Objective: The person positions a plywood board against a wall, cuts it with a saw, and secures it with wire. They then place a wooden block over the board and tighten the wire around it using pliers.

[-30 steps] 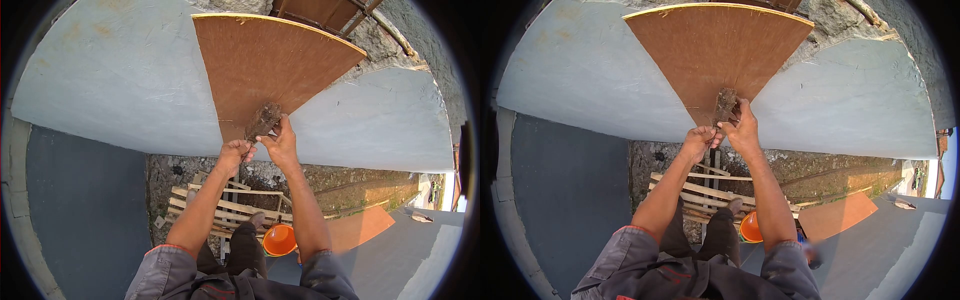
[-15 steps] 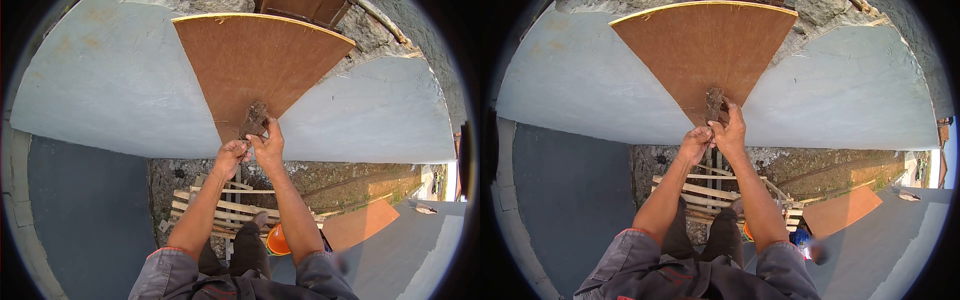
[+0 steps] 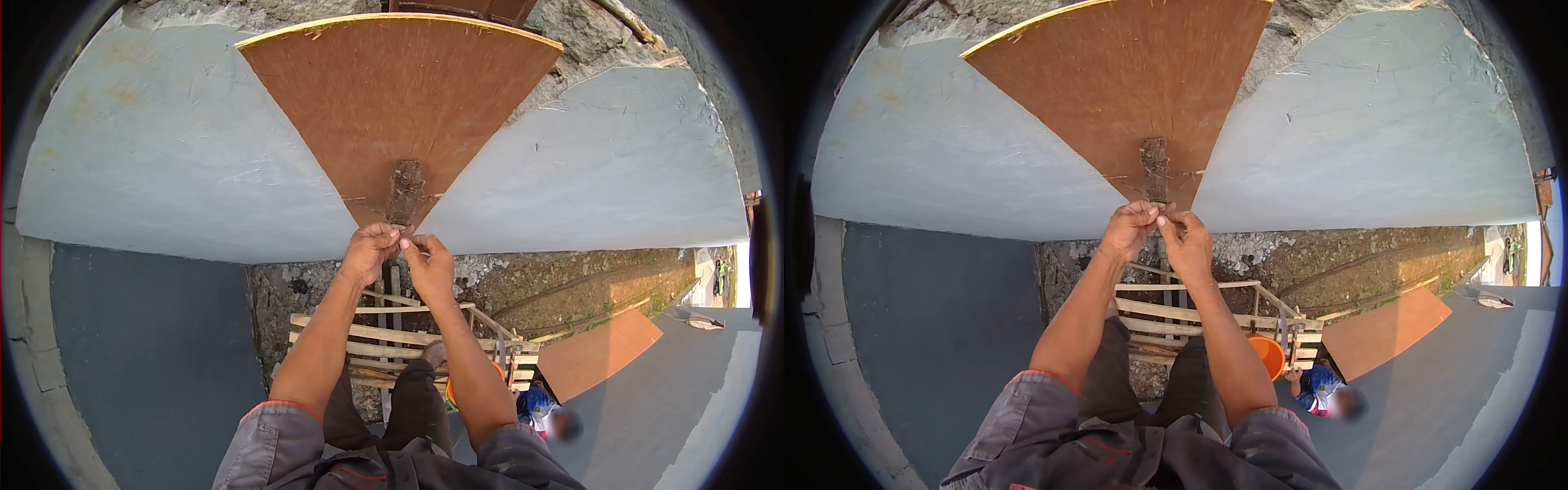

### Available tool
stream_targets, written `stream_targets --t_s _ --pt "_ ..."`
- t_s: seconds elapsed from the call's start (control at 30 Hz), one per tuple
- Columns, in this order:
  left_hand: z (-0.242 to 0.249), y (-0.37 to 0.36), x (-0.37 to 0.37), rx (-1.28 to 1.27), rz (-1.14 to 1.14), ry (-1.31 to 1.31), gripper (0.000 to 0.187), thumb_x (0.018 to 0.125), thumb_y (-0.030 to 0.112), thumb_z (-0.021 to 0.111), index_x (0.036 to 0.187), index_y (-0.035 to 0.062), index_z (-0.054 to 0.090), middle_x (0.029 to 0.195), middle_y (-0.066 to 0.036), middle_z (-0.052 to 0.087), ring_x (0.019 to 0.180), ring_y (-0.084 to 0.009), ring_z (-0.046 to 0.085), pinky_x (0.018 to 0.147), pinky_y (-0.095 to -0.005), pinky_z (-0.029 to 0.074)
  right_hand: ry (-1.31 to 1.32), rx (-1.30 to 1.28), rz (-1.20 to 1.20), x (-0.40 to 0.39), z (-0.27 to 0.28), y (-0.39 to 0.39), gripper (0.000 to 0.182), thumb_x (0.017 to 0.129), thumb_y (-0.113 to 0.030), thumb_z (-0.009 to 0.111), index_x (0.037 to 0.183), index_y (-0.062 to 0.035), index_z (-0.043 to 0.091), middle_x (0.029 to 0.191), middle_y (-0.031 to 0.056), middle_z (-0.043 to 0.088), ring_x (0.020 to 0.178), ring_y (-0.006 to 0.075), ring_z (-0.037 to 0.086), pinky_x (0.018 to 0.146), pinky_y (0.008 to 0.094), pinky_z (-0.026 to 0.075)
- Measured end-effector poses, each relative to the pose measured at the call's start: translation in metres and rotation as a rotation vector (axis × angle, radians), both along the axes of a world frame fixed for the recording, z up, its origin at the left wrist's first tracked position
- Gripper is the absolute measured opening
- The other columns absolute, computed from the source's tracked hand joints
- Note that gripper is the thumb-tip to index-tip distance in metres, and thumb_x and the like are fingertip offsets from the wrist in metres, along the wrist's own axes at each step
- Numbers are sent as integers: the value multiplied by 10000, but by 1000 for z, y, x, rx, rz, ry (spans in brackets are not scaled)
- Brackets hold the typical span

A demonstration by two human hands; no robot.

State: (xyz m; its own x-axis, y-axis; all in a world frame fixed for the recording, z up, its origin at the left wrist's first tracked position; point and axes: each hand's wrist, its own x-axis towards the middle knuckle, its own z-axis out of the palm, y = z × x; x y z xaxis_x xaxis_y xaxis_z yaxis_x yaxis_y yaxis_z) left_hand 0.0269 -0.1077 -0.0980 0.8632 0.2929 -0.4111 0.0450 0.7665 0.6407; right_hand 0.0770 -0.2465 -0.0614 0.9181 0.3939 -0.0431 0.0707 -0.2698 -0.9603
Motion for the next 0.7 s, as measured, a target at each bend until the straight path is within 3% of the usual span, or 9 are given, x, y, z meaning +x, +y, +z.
stream_targets --t_s 0.03,0.1,0.27,0.33,0.37,0.47,0.5,0.57,0.7 --pt "-1 1 1 6 -7 2 53 911 25 640 862 5 642 1042 -156 690 1101 -258 641 959 -374 519 34 21 75 -6 -7 6 193 903 -151 686 983 23 666 838 130 699 803 216 698 729 353 547" --pt "2 6 -1 26 -60 -23 66 926 76 632 897 18 646 1114 -173 698 945 -210 666 860 -362 522 -3 7 52 -11 -16 14 175 905 -153 683 963 11 674 842 132 700 779 209 686 713 346 539" --pt "12 10 -1 -8 -63 -1 80 926 76 626 884 10 640 1124 -205 690 930 -226 666 847 -372 530 47 -24 0 -11 -26 16 137 908 -154 676 900 -18 689 806 96 687 692 167 630 653 330 505" --pt "6 11 -2 -13 -60 -9 87 927 81 627 880 9 639 1125 -210 688 928 -230 665 841 -374 532 180 202 35 -8 -36 15 146 912 -138 661 869 1 674 758 43 642 656 131 580 619 301 467" --pt "2 14 -2 5 -87 -8 118 936 95 621 953 -18 653 1136 -218 682 989 -247 659 884 -377 524 178 204 35 -5 -40 15 146 912 -138 661 869 1 674 758 43 642 656 131 580 619 301 467" --pt "7 10 -4 27 -94 6 202 942 118 626 1045 -52 663 1140 -217 679 1027 -256 653 920 -382 518 523 392 40 5 -33 13 197 954 -124 612 808 7 636 724 -3 586 641 93 523 618 257 440" --pt "10 8 -4 32 -74 18 225 938 127 637 1064 -59 658 1134 -207 684 1004 -248 655 914 -382 520 523 392 40 9 -35 12 197 954 -124 612 808 7 636 724 -3 586 641 93 523 618 257 440" --pt "5 8 -5 46 -69 29 245 933 131 648 1080 -65 652 1129 -202 686 998 -245 654 915 -380 520 538 291 185 14 -38 9 161 985 -153 587 950 -29 683 832 1 637 713 94 569 717 277 522" --pt "-2 9 -5 2 -55 19 280 919 138 675 1100 -72 643 1113 -190 691 989 -242 656 890 -375 533 563 276 188 13 -39 7 169 996 -177 588 976 -33 674 823 -1 630 697 91 568 697 274 539"
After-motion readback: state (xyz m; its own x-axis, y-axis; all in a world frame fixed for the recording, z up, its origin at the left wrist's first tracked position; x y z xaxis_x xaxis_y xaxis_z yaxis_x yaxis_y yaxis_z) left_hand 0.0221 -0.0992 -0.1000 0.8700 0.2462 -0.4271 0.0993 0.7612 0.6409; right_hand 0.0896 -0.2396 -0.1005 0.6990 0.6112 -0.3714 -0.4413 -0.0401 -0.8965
